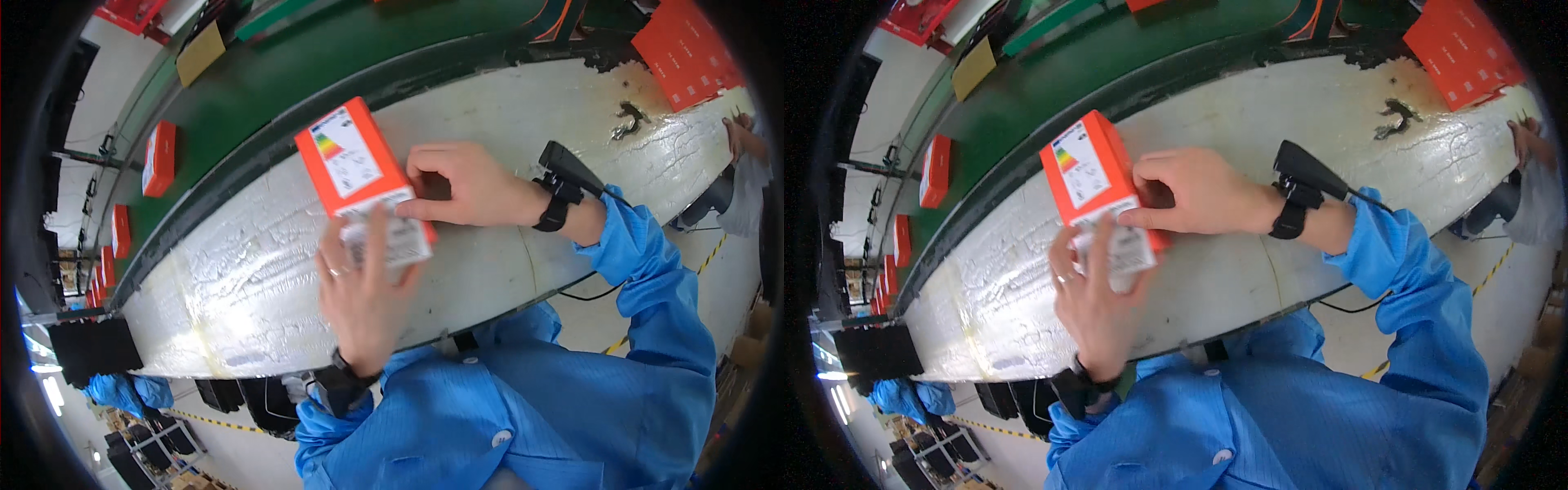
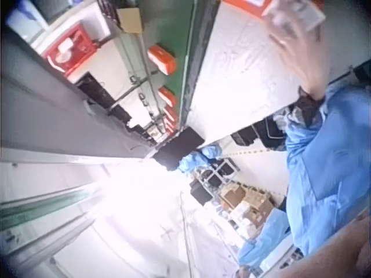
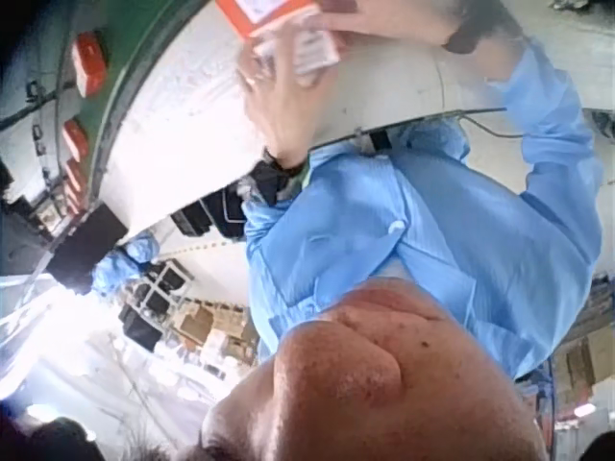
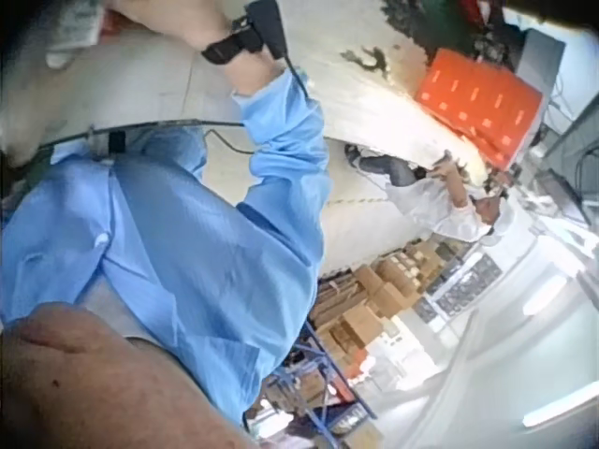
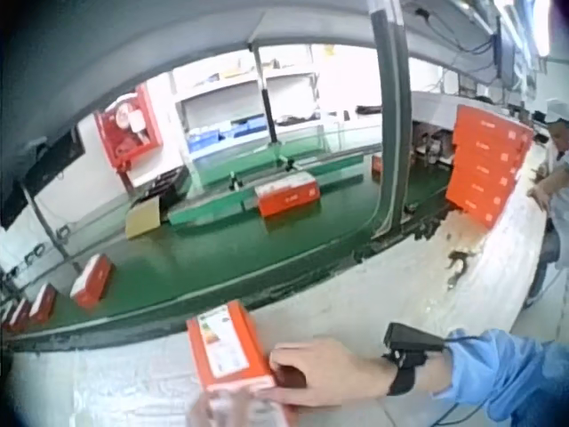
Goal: Applying stickers and energy labels to red product boxes on a conveyor belt.
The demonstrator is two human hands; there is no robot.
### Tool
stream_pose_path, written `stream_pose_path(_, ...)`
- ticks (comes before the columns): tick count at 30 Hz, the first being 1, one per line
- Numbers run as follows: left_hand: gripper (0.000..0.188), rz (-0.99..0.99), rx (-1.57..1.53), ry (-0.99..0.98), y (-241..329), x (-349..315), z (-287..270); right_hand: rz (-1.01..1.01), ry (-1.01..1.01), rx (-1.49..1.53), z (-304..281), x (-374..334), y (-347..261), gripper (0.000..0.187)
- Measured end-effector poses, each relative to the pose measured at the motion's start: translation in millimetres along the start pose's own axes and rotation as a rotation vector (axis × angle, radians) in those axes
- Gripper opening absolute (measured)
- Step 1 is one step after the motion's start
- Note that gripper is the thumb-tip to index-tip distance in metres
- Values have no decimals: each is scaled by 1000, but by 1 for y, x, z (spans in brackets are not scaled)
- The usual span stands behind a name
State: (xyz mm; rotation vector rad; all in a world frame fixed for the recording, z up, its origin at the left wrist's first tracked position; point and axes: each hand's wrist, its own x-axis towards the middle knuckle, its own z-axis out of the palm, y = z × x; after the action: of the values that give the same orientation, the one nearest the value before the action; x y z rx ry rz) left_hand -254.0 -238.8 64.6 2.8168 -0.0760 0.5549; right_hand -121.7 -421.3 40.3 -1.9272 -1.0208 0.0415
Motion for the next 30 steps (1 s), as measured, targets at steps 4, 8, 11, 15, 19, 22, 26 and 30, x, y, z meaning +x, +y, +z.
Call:
stream_pose_path(4, 78, 0, -192, 61, 10, -17, -16, 193, -168, 385, -10, -1, -12, 28)
stream_pose_path(8, 72, -216, -726, 113, -8, -8, -26, 85, -192, 503, -12, 0, -26, 21)
stream_pose_path(11, 31, -430, -1284, -164, -13, -5, -31, 104, -167, 583, -10, -4, -38, 19)
stream_pose_path(15, 18, -448, -1255, -161, -13, 1, -31, 172, -154, 711, -14, -8, -44, 13)
stream_pose_path(19, 19, -465, -1264, -171, -12, 1, -29, 163, -198, 660, -18, -6, -40, 12)
stream_pose_path(22, 19, -479, -1255, -163, -14, -4, -28, 141, -245, 672, -19, -5, -38, 12)
stream_pose_path(26, 19, -459, -1234, -146, -17, -6, -27, 275, -343, 769, -21, -4, -40, 13)
stream_pose_path(30, 23, -489, -1237, -125, -14, -6, -28, 258, -386, 844, -19, -4, -40, 20)
